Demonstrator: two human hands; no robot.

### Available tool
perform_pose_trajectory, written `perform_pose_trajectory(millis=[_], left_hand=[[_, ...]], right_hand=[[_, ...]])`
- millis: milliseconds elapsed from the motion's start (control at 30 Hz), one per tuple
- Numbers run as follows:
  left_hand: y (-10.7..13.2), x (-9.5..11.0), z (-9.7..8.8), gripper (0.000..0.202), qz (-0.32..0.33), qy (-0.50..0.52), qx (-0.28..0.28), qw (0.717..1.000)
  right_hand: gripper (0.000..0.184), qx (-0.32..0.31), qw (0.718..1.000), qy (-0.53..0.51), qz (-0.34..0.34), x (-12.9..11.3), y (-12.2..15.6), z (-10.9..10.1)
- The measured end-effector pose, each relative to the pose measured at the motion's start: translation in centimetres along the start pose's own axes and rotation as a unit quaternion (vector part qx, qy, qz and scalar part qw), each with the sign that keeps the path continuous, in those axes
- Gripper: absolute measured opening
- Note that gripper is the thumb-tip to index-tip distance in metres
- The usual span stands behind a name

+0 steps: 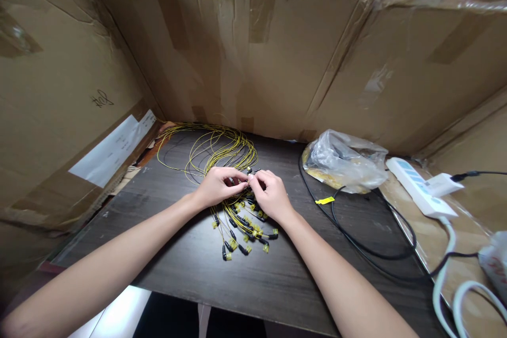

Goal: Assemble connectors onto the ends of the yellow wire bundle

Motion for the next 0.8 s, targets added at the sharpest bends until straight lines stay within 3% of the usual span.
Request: perform_pose_trajectory(millis=[133, 333, 800], left_hand=[[0.01, 0.0, -0.04, 0.014, -0.007, 0.0, 0.003, 1.0], [-0.04, -0.31, -0.1, 0.013, -0.025, 0.009, 0.003, 1.0], [-0.07, -0.09, -0.13, 0.013, -0.012, 0.014, -0.001, 1.0]], right_hand=[[0.039, -0.006, 1.0, 0.001, 0.003, -0.02, -0.02, 0.04], [0.017, 0.0, 0.999, -0.039, 0.015, -0.04, 0.1, -0.25], [0.036, -0.001, 1.0, 0.0, 0.003, 0.08, 0.0, -0.03]])
Point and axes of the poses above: each hand's wrist, its own y-axis away from the middle knuckle, its own z-axis out of the palm, x = y × z, the point moved 9 cm from there along -y, towards the middle knuckle, and after that the axes turned 7 degrees about -x, right-handed, at the moved point
